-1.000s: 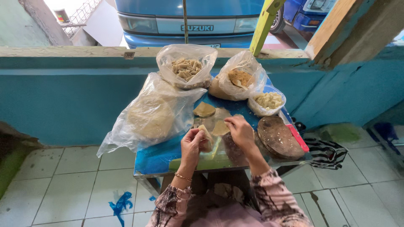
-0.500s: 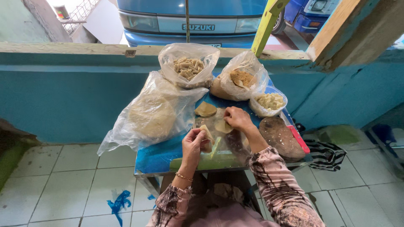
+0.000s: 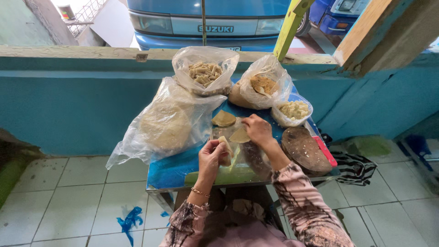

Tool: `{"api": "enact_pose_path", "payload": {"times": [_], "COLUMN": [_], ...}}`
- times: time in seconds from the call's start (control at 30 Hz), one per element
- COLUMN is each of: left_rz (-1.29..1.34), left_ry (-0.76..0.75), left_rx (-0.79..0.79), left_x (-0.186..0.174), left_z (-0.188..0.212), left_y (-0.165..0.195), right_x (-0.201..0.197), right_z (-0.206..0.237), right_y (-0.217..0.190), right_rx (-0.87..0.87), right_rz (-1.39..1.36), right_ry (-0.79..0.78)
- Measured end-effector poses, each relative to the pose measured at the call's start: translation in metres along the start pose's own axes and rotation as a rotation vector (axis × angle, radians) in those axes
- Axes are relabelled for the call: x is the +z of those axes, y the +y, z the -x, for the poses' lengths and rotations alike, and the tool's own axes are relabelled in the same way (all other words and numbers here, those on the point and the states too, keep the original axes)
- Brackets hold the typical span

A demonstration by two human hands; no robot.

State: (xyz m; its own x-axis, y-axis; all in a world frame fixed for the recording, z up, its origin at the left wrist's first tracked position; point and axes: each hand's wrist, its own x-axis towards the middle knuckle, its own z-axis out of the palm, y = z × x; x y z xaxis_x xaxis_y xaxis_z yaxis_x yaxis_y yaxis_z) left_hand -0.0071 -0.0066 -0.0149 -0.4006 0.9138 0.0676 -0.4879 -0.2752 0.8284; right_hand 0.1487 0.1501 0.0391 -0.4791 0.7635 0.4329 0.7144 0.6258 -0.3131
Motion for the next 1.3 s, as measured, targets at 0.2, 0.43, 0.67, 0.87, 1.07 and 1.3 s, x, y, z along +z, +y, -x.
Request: {"api": "enact_pose_path", "payload": {"times": [0.2,0.43,0.67,0.87,1.07,1.3], "left_rz": [-0.021,0.016,0.075,0.136,0.177,0.178], "left_ry": [0.000,-0.087,0.019,0.075,0.099,0.105], "left_rx": [-0.019,-0.092,-0.094,-0.059,-0.002,0.008], "left_x": [0.004,0.007,0.002,-0.005,-0.008,-0.006], "left_z": [0.004,0.008,0.003,-0.002,-0.007,-0.005], "left_y": [0.007,0.013,0.010,0.002,-0.006,-0.005], "right_x": [-0.010,-0.004,0.022,0.021,-0.017,-0.023], "right_z": [0.054,0.064,0.074,0.063,0.050,0.080], "right_y": [-0.037,-0.030,0.002,0.039,0.025,-0.035], "right_rx": [-0.029,0.259,0.605,0.701,0.339,-0.197], "right_rz": [-0.988,-1.172,-1.682,-1.712,-0.768,-0.056], "right_ry": [-0.413,-0.298,-0.153,0.022,0.332,0.115]}}
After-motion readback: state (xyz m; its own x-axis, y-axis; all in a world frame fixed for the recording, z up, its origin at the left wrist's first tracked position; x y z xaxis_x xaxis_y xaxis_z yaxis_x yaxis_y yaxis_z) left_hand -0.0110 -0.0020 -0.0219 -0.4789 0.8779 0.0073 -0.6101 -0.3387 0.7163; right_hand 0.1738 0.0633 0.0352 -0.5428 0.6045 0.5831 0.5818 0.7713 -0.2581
